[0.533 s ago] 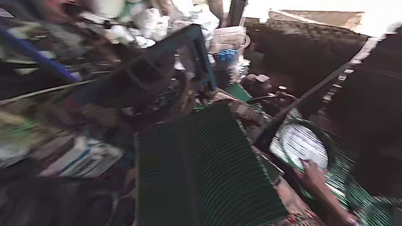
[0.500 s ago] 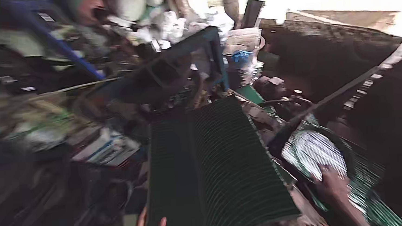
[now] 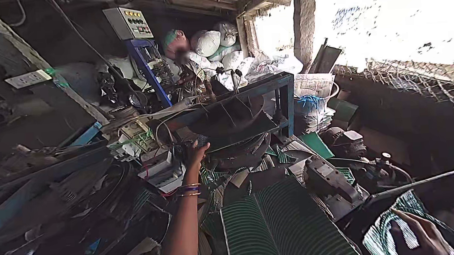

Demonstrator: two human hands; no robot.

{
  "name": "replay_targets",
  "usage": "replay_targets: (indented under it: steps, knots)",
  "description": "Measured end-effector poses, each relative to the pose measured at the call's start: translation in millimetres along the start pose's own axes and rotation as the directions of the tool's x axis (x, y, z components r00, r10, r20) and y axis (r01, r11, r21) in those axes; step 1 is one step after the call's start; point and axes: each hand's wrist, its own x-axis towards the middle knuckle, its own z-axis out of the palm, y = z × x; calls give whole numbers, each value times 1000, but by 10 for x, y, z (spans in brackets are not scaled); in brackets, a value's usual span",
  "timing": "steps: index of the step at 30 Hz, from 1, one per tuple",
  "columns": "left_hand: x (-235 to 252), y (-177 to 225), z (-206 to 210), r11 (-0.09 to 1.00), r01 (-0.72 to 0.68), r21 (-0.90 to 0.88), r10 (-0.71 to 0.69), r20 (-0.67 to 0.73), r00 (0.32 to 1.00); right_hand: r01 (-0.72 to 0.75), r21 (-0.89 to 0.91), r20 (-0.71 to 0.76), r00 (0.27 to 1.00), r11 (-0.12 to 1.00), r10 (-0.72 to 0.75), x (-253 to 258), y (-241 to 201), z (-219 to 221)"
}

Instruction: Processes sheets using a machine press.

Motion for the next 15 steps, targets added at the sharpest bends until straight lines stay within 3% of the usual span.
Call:
replay_targets:
  steps: [7,12,14,15]
  knots:
    - [-173,-25,-134,1000,1,-5,0,17,1000,87,101,-214,975,991,-64,767,-234,340]
    - [-300,-76,-133,997,-41,-71,41,4,999,32,89,-130,991,995,-20,1364,-431,489]
    - [-820,87,-118,969,-168,-183,148,-120,982,19,32,-56,998,999,-17,1543,-442,618]
    - [-1350,483,-198,962,-157,-223,113,-200,973,19,-13,-13,1000,1000,-19,1633,-455,729]
